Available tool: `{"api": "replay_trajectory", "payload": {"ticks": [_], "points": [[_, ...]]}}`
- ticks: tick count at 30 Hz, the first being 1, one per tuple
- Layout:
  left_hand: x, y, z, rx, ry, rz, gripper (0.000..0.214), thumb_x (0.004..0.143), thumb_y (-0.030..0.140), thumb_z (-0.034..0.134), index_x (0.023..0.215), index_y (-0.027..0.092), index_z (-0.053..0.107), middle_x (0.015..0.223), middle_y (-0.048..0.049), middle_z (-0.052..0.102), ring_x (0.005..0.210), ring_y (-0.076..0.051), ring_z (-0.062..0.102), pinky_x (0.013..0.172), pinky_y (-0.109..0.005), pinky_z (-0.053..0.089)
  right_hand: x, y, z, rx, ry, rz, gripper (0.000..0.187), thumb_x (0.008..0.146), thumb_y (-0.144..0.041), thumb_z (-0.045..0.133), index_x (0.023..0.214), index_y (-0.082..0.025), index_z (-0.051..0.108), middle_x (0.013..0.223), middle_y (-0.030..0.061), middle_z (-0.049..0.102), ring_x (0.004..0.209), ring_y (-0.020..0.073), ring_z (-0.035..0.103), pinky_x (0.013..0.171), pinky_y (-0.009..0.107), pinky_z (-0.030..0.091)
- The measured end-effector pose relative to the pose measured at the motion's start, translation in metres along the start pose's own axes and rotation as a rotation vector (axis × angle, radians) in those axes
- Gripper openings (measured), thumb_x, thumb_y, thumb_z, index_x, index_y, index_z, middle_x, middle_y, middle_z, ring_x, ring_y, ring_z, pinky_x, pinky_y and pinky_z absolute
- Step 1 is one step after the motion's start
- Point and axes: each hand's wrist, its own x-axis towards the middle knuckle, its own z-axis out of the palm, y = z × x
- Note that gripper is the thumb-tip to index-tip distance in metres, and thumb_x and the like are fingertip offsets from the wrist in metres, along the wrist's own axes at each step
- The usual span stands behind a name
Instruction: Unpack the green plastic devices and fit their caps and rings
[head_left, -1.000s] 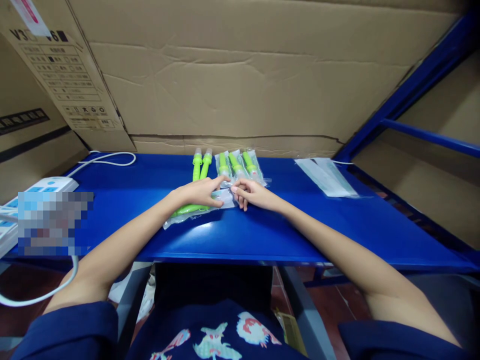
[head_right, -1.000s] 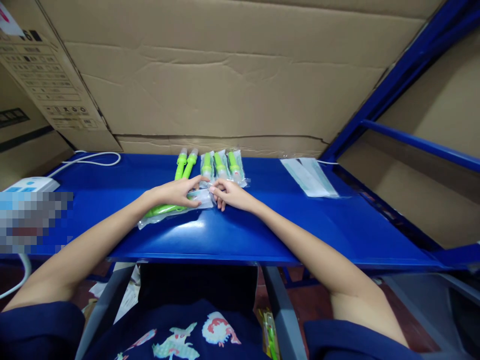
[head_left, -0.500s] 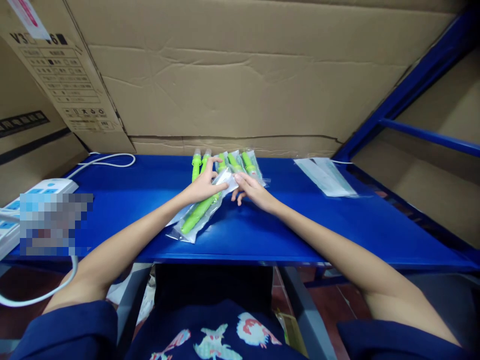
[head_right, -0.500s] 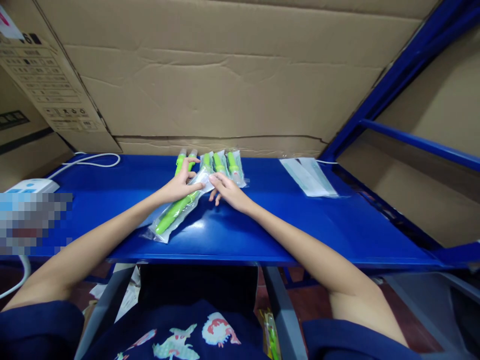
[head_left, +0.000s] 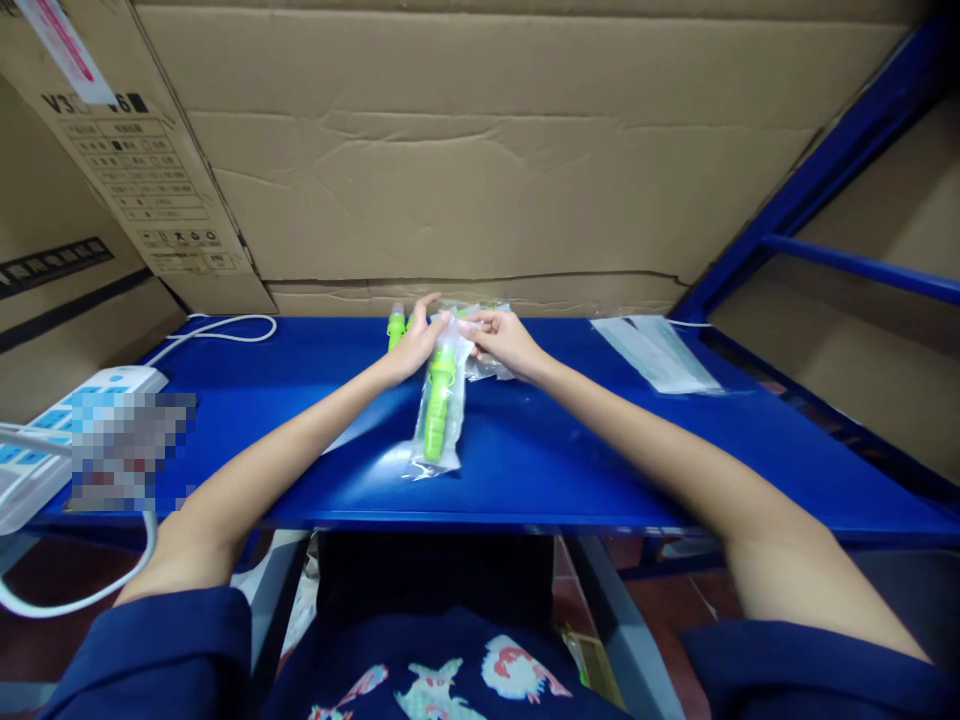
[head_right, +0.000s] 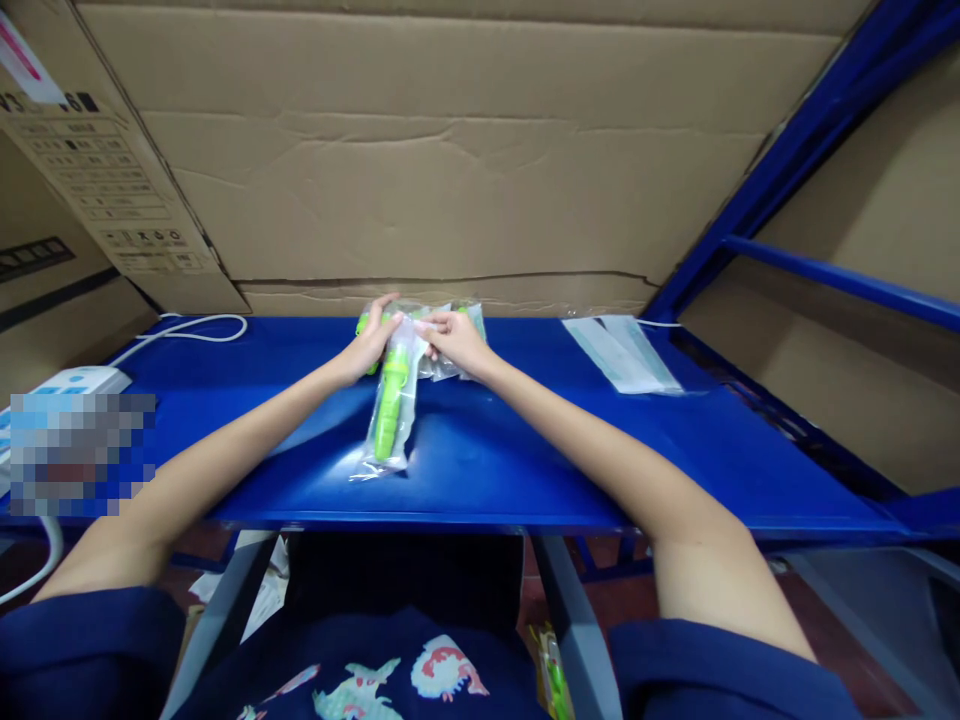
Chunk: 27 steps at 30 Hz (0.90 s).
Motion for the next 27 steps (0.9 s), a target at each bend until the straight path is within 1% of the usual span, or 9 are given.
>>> {"api": "replay_trajectory", "payload": {"ticks": [2,4,10,14,16,19,21,24,27], "points": [[0.011,0.002,-0.006,-0.033,-0.048,-0.028,0.043,0.099,0.034,0.045,0.141,0.023,0.042,0.108,-0.0071,0.067,0.095,-0.018,0.065,0.078,-0.028,0.051,0.015,-0.001,-0.004,-0.055,-0.031,-0.028,0.038,0.078,-0.049,0.081,0.089,-0.016,0.067,0.06,0.0006,0.063,0.048,0.0098,0.052,0.046,0.024,0.046],[0.021,0.001,-0.009,-0.075,-0.053,-0.045,0.037,0.097,0.035,0.05,0.132,0.021,0.051,0.102,-0.006,0.068,0.085,-0.016,0.065,0.074,-0.027,0.05,0.03,0.002,-0.007,-0.086,0.008,-0.046,0.03,0.083,-0.045,0.076,0.087,-0.017,0.066,0.062,0.0019,0.062,0.049,0.0105,0.052,0.047,0.025,0.046],[0.046,-0.02,-0.01,-0.112,0.111,-0.107,0.02,0.088,0.026,0.063,0.105,0.016,0.06,0.085,-0.0037,0.069,0.071,-0.012,0.063,0.068,-0.024,0.049,0.058,0.021,-0.006,-0.104,0.096,-0.035,0.021,0.092,-0.039,0.063,0.096,-0.018,0.063,0.061,0.0,0.056,0.054,0.0136,0.053,0.05,0.026,0.045],[0.051,-0.037,-0.013,-0.169,0.146,-0.04,0.033,0.085,0.027,0.066,0.115,0.017,0.059,0.091,-0.0043,0.072,0.071,-0.011,0.064,0.068,-0.023,0.05,0.056,0.025,0.001,-0.073,0.082,-0.077,0.027,0.085,-0.023,0.061,0.112,-0.021,0.062,0.064,-0.0037,0.057,0.054,0.012,0.053,0.052,0.024,0.044],[0.049,-0.043,-0.015,-0.189,0.113,0.041,0.04,0.082,0.028,0.07,0.119,0.017,0.06,0.099,-0.0059,0.073,0.079,-0.012,0.067,0.073,-0.024,0.052,0.052,0.026,0.004,-0.063,0.068,-0.099,0.03,0.082,-0.019,0.06,0.111,-0.022,0.063,0.065,-0.0047,0.057,0.054,0.0107,0.052,0.052,0.022,0.043],[0.043,-0.047,-0.019,-0.171,0.097,0.11,0.035,0.08,0.033,0.074,0.108,0.014,0.066,0.114,-0.0095,0.074,0.098,-0.015,0.069,0.085,-0.024,0.053,0.048,0.027,0.007,-0.032,0.06,-0.083,0.023,0.08,-0.017,0.059,0.102,-0.02,0.066,0.062,-0.0054,0.055,0.052,0.0089,0.049,0.051,0.021,0.04],[0.04,-0.048,-0.021,-0.188,0.085,0.087,0.036,0.083,0.041,0.072,0.105,0.014,0.069,0.114,-0.0101,0.074,0.1,-0.016,0.07,0.084,-0.022,0.054,0.047,0.028,0.008,-0.008,0.074,-0.053,0.018,0.08,-0.016,0.059,0.096,-0.018,0.066,0.06,-0.0054,0.054,0.05,0.0079,0.046,0.051,0.021,0.038],[0.039,-0.051,-0.023,-0.308,0.022,-0.019,0.051,0.092,0.058,0.057,0.109,0.013,0.071,0.107,-0.0116,0.075,0.089,-0.015,0.072,0.071,-0.021,0.055,0.046,0.028,0.009,0.003,0.088,-0.038,0.014,0.079,-0.016,0.06,0.091,-0.016,0.068,0.061,-0.0045,0.055,0.05,0.0075,0.044,0.051,0.021,0.037],[0.039,-0.053,-0.025,-0.347,0.026,-0.041,0.049,0.091,0.054,0.06,0.111,0.011,0.071,0.11,-0.0131,0.075,0.085,-0.014,0.073,0.068,-0.02,0.056,0.044,0.026,0.01,-0.004,0.094,-0.054,0.009,0.078,-0.016,0.062,0.084,-0.016,0.068,0.06,-0.0044,0.055,0.05,0.0066,0.044,0.051,0.02,0.037]]}}
